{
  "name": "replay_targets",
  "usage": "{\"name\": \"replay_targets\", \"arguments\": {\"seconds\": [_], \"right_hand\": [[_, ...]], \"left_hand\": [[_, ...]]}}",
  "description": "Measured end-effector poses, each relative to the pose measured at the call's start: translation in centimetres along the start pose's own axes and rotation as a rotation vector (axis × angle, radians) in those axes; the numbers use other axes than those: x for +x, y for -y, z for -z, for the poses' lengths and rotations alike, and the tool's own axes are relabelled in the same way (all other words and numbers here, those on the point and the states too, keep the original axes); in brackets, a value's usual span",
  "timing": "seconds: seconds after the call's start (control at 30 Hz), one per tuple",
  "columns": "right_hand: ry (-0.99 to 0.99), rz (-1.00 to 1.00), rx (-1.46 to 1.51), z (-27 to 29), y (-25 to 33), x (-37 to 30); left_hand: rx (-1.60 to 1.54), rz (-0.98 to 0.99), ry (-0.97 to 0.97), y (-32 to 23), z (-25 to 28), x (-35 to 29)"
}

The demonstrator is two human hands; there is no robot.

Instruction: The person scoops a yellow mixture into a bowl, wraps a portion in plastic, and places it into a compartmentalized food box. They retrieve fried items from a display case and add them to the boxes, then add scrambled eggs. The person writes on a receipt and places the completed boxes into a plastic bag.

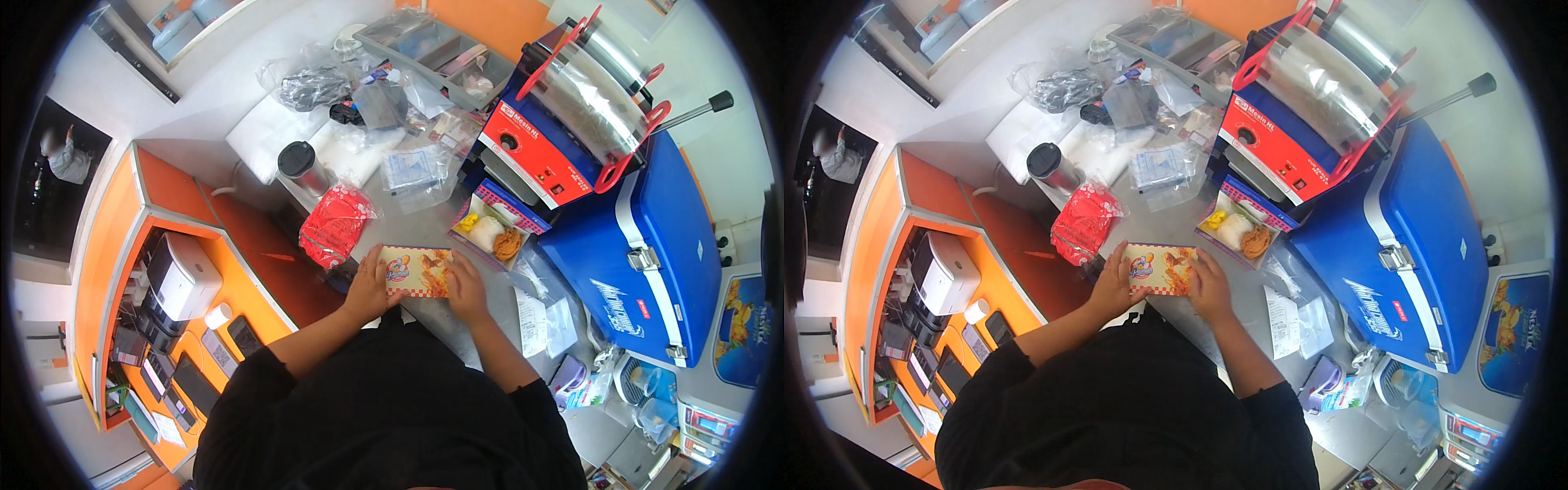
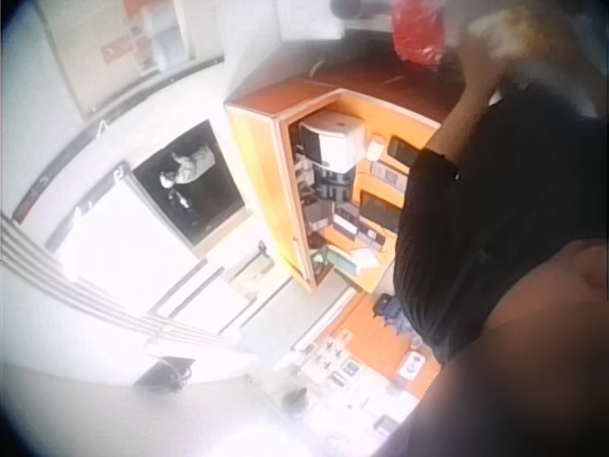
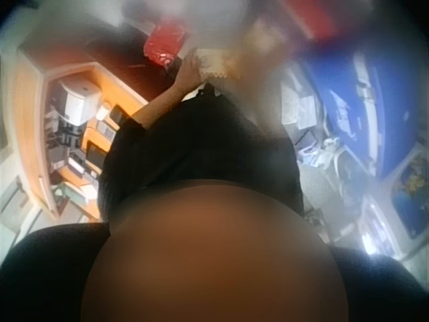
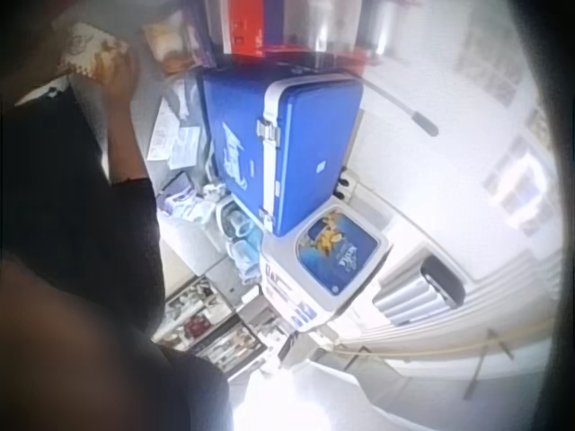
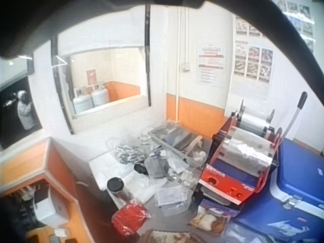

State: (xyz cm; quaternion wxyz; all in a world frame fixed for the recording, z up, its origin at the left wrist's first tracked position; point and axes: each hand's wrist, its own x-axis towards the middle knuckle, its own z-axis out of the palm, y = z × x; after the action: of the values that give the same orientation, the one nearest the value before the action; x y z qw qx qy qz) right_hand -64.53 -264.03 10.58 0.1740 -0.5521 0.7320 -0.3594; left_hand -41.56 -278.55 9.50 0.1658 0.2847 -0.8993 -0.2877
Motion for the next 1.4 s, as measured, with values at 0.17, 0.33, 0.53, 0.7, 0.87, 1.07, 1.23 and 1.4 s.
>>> {"name": "replay_targets", "arguments": {"seconds": [0.17,0.33,0.53,0.7,0.87,1.07,1.23,1.4], "right_hand": [[-0.083,-0.124,-0.465,-5.0,3.4,-0.4],[0.054,-0.064,-0.591,-3.9,3.4,0.2],[0.078,-0.043,-0.309,-3.6,2.7,0.3],[0.173,0.012,-0.128,-3.6,1.8,0.5],[0.258,0.049,-0.429,-3.8,2.0,1.3],[0.069,-0.093,-0.369,-2.6,4.5,-2.1],[-0.297,-0.282,-0.361,2.9,2.3,-12.5],[-1.177,-0.74,-0.658,13.6,-1.5,-30.7]], "left_hand": [[0.416,-0.065,0.037,-1.0,-0.2,-0.1],[0.433,-0.222,0.068,-0.3,-0.2,0.3],[-0.264,0.439,-0.227,2.4,-3.6,-1.4],[-0.629,0.743,-0.001,3.4,-5.5,-4.5],[-1.375,0.926,0.399,3.3,-2.7,-4.7],[-1.392,0.944,0.325,2.7,-2.0,-3.6],[-1.368,0.921,0.255,1.4,-1.6,-4.0],[-1.399,0.849,0.206,1.1,-0.9,-4.1]]}}
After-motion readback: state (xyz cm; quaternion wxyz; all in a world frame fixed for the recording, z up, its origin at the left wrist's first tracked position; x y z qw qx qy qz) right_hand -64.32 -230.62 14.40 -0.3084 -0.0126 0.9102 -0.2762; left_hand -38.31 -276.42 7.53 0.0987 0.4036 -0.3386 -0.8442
